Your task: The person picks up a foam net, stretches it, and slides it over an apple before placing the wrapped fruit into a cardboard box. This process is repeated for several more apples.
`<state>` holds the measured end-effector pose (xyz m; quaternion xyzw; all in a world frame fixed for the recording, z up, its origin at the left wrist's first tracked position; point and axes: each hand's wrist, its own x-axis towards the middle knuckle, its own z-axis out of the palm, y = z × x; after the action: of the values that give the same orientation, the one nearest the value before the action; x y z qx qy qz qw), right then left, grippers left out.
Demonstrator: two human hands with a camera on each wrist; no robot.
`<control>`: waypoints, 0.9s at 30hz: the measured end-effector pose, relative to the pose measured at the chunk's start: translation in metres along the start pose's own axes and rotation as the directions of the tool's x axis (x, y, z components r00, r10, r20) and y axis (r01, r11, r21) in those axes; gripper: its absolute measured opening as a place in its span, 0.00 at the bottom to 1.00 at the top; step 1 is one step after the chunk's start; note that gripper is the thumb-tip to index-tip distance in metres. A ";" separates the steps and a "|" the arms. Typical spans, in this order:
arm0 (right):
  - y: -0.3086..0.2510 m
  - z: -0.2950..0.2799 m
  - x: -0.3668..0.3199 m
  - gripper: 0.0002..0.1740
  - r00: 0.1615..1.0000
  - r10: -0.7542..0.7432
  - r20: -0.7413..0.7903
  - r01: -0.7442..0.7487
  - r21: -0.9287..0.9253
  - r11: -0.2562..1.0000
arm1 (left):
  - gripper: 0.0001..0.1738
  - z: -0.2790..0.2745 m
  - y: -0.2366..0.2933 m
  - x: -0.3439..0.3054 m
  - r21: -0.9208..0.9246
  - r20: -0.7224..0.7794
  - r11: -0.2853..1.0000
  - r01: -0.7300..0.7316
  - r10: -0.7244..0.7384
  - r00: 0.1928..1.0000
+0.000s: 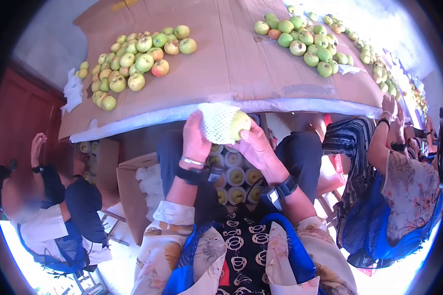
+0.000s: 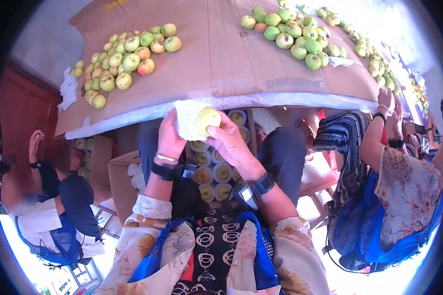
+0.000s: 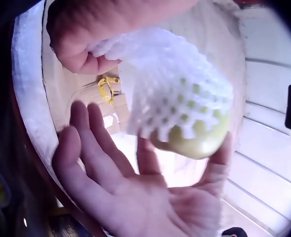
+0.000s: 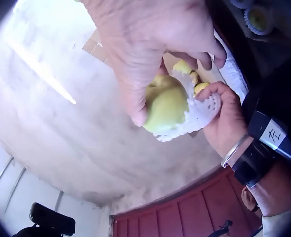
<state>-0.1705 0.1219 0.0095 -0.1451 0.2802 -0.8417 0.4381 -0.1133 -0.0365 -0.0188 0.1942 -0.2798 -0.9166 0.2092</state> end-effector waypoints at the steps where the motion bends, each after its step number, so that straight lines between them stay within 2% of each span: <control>1: -0.001 0.000 -0.003 0.29 1.000 -0.014 0.002 0.014 0.034 0.999 | 0.15 0.000 -0.007 -0.006 0.074 -0.025 0.996 -0.042 0.044 0.999; 2: -0.007 0.000 -0.005 0.30 1.000 -0.012 0.022 0.010 0.078 0.997 | 0.15 0.001 -0.015 -0.013 0.144 -0.046 0.986 -0.078 0.086 0.995; 4: -0.011 -0.003 -0.006 0.31 0.988 -0.153 -0.008 0.151 -0.111 0.982 | 0.15 0.024 -0.014 -0.034 0.434 -0.112 0.841 -0.322 0.405 0.907; 5: -0.012 -0.003 -0.006 0.32 0.975 -0.224 -0.016 0.216 -0.202 0.955 | 0.15 0.037 -0.010 -0.045 0.572 -0.100 0.711 -0.408 0.555 0.826; 6: -0.016 -0.002 -0.006 0.36 0.972 -0.233 -0.024 0.225 -0.178 0.958 | 0.14 0.046 -0.007 -0.051 0.655 0.047 0.503 -0.563 0.717 0.696; 9: -0.015 -0.001 -0.005 0.39 0.930 -0.366 0.035 0.348 -0.403 0.846 | 0.15 0.058 -0.004 -0.071 0.791 0.308 0.308 -0.529 0.547 0.779; 12: -0.017 0.006 -0.010 0.42 0.941 -0.331 0.069 0.329 -0.416 0.848 | 0.13 0.064 -0.009 -0.065 0.651 0.234 0.579 -0.490 0.461 0.856; 13: -0.017 0.005 -0.011 0.42 0.929 -0.366 0.053 0.350 -0.446 0.824 | 0.13 0.065 -0.010 -0.064 0.602 0.216 0.651 -0.463 0.425 0.879; 15: -0.014 0.001 -0.011 0.44 0.902 -0.430 0.022 0.381 -0.507 0.773 | 0.11 0.067 -0.012 -0.065 0.646 0.233 0.593 -0.481 0.447 0.864; 18: -0.015 0.002 -0.014 0.46 0.861 -0.508 -0.020 0.358 -0.686 0.633 | 0.09 0.055 -0.016 -0.065 0.697 0.228 0.519 -0.495 0.495 0.839; 23: -0.010 -0.008 -0.008 0.45 0.856 -0.512 0.074 0.303 -0.874 0.381 | 0.04 0.057 -0.018 -0.071 0.717 0.303 0.390 -0.577 0.571 0.763; 24: -0.012 -0.006 -0.009 0.44 0.857 -0.507 0.093 0.286 -0.904 0.318 | 0.04 0.058 -0.017 -0.074 0.731 0.395 0.278 -0.623 0.572 0.719; 26: -0.009 -0.012 -0.008 0.43 0.899 -0.436 0.041 0.252 -0.863 0.438 | 0.04 0.062 -0.012 -0.078 0.711 0.579 0.045 -0.702 0.529 0.620; 27: -0.011 -0.013 -0.008 0.42 0.915 -0.402 0.020 0.235 -0.838 0.493 | 0.04 0.063 -0.012 -0.080 0.717 0.579 0.061 -0.694 0.502 0.642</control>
<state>-0.1794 0.1377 0.0052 -0.3067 0.6471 -0.6863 0.1273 -0.0799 0.0393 0.0418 0.0583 -0.8018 -0.4403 0.3998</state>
